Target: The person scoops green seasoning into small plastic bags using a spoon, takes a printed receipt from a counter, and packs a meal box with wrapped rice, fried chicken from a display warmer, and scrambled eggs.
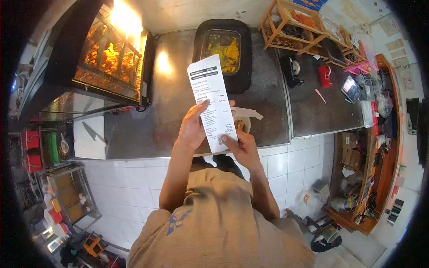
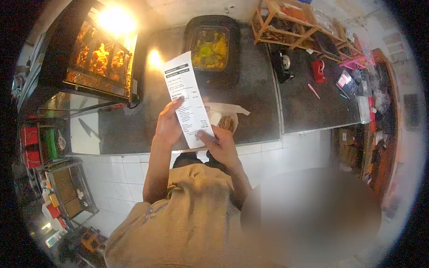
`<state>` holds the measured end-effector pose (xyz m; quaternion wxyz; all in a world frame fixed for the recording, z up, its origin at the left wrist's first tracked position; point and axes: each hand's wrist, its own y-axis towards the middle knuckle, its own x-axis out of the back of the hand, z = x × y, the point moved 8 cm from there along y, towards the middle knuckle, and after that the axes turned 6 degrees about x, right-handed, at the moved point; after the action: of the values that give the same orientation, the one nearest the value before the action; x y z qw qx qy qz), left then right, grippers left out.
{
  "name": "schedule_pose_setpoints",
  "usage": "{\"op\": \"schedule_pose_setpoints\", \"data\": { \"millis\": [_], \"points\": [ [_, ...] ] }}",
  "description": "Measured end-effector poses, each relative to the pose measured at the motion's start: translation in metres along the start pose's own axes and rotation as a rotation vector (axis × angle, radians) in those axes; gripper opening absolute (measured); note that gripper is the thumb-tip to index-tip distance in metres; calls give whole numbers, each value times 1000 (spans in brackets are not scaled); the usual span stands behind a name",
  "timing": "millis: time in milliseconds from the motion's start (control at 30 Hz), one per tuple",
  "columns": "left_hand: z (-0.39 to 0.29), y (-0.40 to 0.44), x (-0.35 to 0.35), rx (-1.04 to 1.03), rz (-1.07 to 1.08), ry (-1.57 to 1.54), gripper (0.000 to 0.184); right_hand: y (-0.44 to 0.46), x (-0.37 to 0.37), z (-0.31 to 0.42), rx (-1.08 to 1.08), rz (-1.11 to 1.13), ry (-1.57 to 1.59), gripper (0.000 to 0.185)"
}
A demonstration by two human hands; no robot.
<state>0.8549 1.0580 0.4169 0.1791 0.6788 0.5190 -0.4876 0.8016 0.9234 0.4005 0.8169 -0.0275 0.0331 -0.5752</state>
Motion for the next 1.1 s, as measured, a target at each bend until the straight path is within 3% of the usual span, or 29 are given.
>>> {"op": "schedule_pose_setpoints", "data": {
  "millis": [167, 233, 367, 567, 600, 833, 900, 1000, 1100],
  "points": [
    [18, 16, -29, 56, 39, 3, 55, -23, 30, 15, -79, -70, 104, 27],
    [31, 34, -46, 71, 189, -79, 57, -40, 43, 12, -133, -120, 96, 31],
    [112, 79, -88, 357, 309, -192, 56, -104, 89, -11, -338, -362, 314, 37],
    [287, 110, -210, 521, 401, -9, 53, -232, 215, -9, -259, -635, 393, 38],
    [281, 115, -215, 592, 423, -42, 54, -226, 209, 3, -257, -669, 387, 38],
    [546, 109, -309, 831, 339, 270, 56, -412, 373, -16, -100, -863, 328, 36],
    [632, 97, -329, 930, 412, 272, 56, -483, 410, -14, -85, -931, 398, 34],
    [737, 81, -365, 994, 408, 349, 56, -585, 463, -55, -31, -1093, 331, 33],
    [820, 92, -392, 1064, 353, 435, 53, -664, 521, -94, 16, -1283, 561, 33]
  ]
}}
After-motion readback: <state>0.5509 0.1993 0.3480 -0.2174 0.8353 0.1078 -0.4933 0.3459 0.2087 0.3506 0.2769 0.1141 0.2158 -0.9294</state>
